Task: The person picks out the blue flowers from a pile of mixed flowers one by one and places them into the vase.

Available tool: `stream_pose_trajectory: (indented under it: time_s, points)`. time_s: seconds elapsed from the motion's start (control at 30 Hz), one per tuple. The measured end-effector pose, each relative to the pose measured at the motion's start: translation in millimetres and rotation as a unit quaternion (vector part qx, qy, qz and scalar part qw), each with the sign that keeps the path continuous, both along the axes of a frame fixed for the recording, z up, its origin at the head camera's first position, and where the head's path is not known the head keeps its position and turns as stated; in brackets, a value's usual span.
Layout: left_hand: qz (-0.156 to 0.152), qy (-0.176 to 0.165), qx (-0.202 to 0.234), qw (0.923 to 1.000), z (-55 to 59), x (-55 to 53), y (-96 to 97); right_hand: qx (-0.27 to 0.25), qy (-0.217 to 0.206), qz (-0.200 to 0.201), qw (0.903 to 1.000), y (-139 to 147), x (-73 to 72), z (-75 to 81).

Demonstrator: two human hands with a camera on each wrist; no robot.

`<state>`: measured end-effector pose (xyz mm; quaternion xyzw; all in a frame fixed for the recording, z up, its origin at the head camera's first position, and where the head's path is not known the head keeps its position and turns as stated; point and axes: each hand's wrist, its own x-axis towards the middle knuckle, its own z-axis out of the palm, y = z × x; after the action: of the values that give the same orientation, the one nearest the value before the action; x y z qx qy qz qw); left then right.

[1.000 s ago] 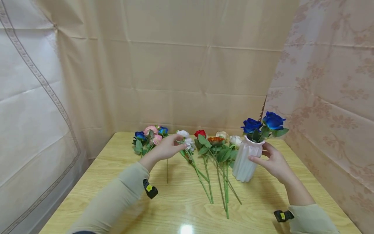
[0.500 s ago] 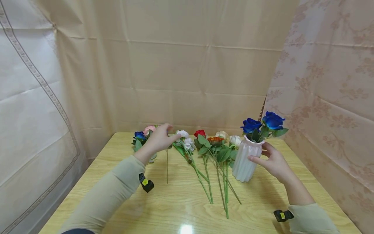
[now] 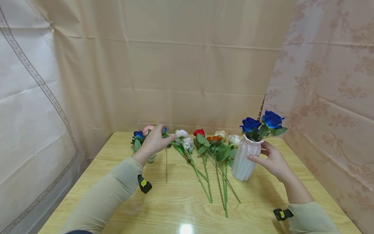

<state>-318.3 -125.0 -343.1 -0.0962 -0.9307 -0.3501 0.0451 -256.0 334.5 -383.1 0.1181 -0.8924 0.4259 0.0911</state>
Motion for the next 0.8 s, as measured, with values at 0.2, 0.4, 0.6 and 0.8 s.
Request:
stream_pose_trajectory:
  time_s: [0.2,0.4,0.6,0.8]
  points:
    - [0.011,-0.002,-0.007,0.9999,-13.8,-7.9,-6.4,0.003,-0.001,-0.001,1.0,0,0.1,-0.2]
    - [0.023,-0.029,-0.002,0.9993,-31.9,-16.7,-9.6,0.001,0.0,0.001,1.0,0,0.1,-0.2]
    - [0.026,-0.036,-0.027,0.9986,-43.0,-18.6,-9.0,-0.001,-0.002,0.002,1.0,0,0.5,-0.4]
    - [0.027,-0.041,-0.03,0.9984,-53.6,-20.3,-7.8,0.006,-0.001,-0.003,1.0,0,0.6,-0.9]
